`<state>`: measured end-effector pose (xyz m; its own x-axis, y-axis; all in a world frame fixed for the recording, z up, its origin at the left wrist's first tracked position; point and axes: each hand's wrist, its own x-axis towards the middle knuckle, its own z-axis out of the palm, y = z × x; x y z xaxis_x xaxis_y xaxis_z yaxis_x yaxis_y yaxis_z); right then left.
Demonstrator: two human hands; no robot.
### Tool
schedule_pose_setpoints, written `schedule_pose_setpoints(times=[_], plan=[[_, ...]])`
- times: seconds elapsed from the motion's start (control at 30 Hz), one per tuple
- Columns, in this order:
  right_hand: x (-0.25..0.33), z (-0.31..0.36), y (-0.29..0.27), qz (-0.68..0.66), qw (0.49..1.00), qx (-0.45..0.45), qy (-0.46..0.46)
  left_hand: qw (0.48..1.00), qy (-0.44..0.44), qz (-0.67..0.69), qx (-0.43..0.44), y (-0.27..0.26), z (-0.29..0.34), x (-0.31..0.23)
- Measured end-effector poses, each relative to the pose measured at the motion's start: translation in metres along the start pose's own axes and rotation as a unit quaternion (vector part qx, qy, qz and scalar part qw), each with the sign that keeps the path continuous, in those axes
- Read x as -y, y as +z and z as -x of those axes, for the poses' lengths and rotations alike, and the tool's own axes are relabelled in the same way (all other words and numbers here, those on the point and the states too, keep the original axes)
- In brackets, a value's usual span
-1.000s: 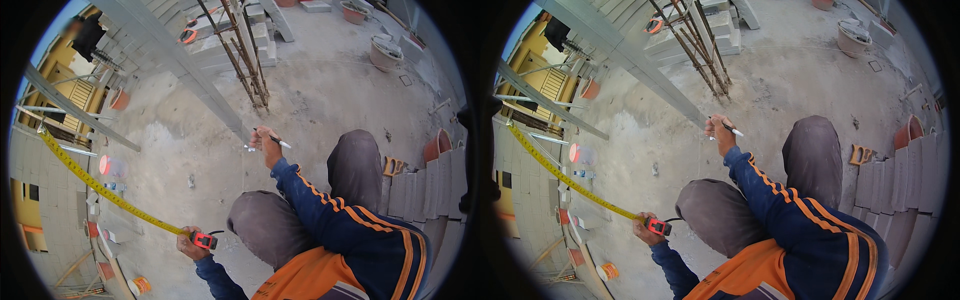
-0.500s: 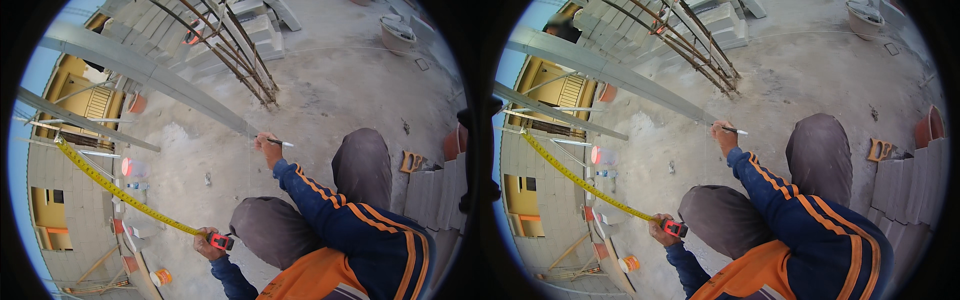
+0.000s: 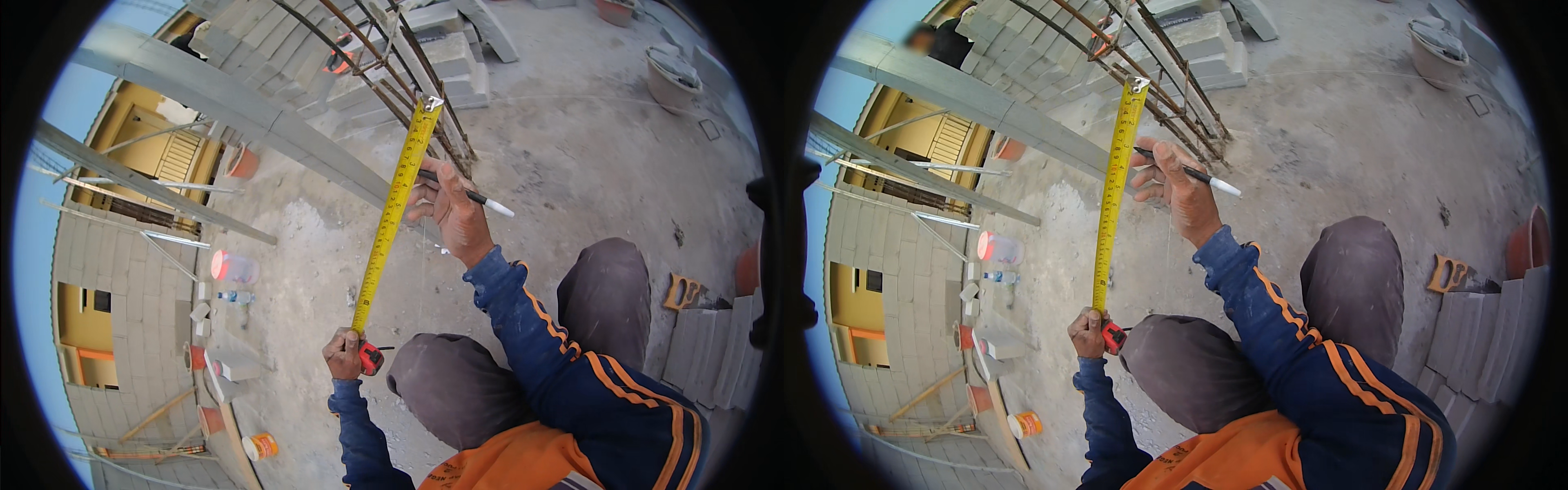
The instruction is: The person measures several long metal frame pieces using a tape measure and marks them with a marker. They move around the construction site, measure different sections of the frames, and mark measurement points on the metal.
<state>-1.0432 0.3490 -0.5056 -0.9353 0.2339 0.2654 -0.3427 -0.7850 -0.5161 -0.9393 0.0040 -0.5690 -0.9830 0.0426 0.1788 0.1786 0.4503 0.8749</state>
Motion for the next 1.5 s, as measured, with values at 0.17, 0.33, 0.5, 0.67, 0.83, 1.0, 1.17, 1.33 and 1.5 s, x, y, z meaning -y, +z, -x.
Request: schedule_pose_setpoints(times=[0.17,0.33,0.5,0.67,0.83,1.0,1.17,1.33,1.5], plan=[[0.012,-0.007,-0.017,-0.081,0.994,-0.07,-0.012,0.991,0.043,-0.116,0.06,-0.056,-0.03,-0.031],[0.003,-0.003,-0.033,-0.161,0.968,-0.181,0.067,0.959,0.058,-0.253,0.115,-0.119,-0.054,-0.091],[-0.026,0.007,-0.037,-0.115,0.953,-0.239,0.147,0.895,0.075,-0.412,0.154,-0.16,-0.076,-0.183],[-0.057,0.026,-0.016,-0.15,0.906,-0.251,0.307,0.798,0.18,-0.549,0.171,-0.153,-0.115,-0.296],[-0.071,0.03,0.009,-0.138,0.903,-0.18,0.365,0.661,0.28,-0.674,0.175,-0.105,-0.16,-0.387],[-0.072,0.021,0.016,-0.147,0.902,-0.148,0.378,0.568,0.366,-0.719,0.162,-0.051,-0.199,-0.424],[-0.073,0.014,0.012,-0.144,0.913,-0.115,0.363,0.526,0.398,-0.743,0.115,-0.021,-0.218,-0.434],[-0.075,0.008,0.014,-0.135,0.924,-0.103,0.342,0.5,0.393,-0.77,0.054,-0.009,-0.222,-0.434],[-0.077,0.003,0.021,-0.099,0.935,-0.081,0.33,0.472,0.439,-0.765,0.011,-0.006,-0.227,-0.438]])
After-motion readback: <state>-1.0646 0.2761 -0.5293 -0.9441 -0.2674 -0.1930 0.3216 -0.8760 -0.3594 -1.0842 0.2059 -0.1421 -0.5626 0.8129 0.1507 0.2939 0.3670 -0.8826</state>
